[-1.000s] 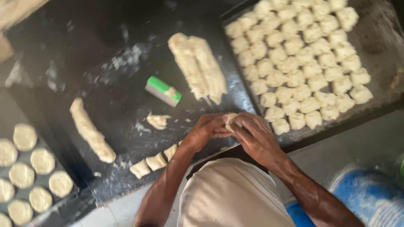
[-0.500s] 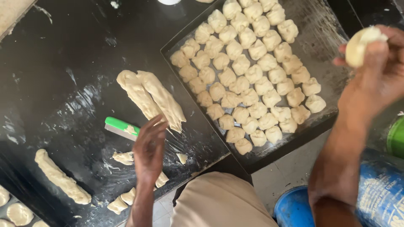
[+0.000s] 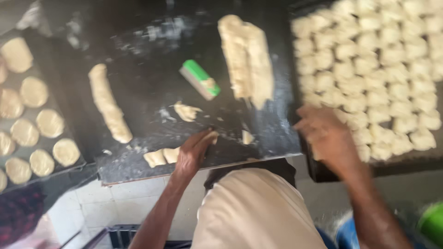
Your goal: The person uses a scraper to cut portions of dough from a long strip, shapes them by hand, and places the formed pieces into a baking tray. Later, the person flattens a large piece of dough with their hands on the workspace.
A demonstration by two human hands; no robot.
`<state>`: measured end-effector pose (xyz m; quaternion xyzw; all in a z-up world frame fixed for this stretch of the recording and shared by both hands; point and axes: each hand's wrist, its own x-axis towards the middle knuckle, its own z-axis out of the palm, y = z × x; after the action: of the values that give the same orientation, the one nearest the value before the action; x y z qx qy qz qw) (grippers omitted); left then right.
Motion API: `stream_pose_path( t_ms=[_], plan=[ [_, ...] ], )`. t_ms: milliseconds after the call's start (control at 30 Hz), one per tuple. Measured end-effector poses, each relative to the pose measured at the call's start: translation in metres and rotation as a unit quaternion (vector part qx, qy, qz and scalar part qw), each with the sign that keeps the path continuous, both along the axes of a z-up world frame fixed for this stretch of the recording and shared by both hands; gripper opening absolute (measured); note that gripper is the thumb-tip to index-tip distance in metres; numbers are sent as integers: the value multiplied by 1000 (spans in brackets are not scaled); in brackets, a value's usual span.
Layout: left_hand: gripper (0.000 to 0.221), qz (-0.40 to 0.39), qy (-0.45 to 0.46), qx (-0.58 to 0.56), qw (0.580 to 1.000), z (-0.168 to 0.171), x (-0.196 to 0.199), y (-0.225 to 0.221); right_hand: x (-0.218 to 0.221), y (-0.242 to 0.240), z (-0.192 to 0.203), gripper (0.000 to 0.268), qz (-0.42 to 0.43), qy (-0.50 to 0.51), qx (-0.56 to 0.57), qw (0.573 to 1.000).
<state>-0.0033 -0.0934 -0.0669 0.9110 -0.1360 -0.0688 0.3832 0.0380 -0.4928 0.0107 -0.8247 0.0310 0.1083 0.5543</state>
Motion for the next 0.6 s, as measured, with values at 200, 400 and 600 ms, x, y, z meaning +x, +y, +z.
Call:
stream_pose_path(
  t_ms=[200,400,600],
  plan=[
    [46,295,233,-393,839,11,-8,50,-16,159,-40,31,223,-63,-161,959],
    [44,314,214,-476,793,21,-26,88,48,275,-27,20,286,-215,-176,917],
    [47,299,218,-468,803,38,-38,117,72,328,-61,20,298,-321,-223,871]
  ],
)
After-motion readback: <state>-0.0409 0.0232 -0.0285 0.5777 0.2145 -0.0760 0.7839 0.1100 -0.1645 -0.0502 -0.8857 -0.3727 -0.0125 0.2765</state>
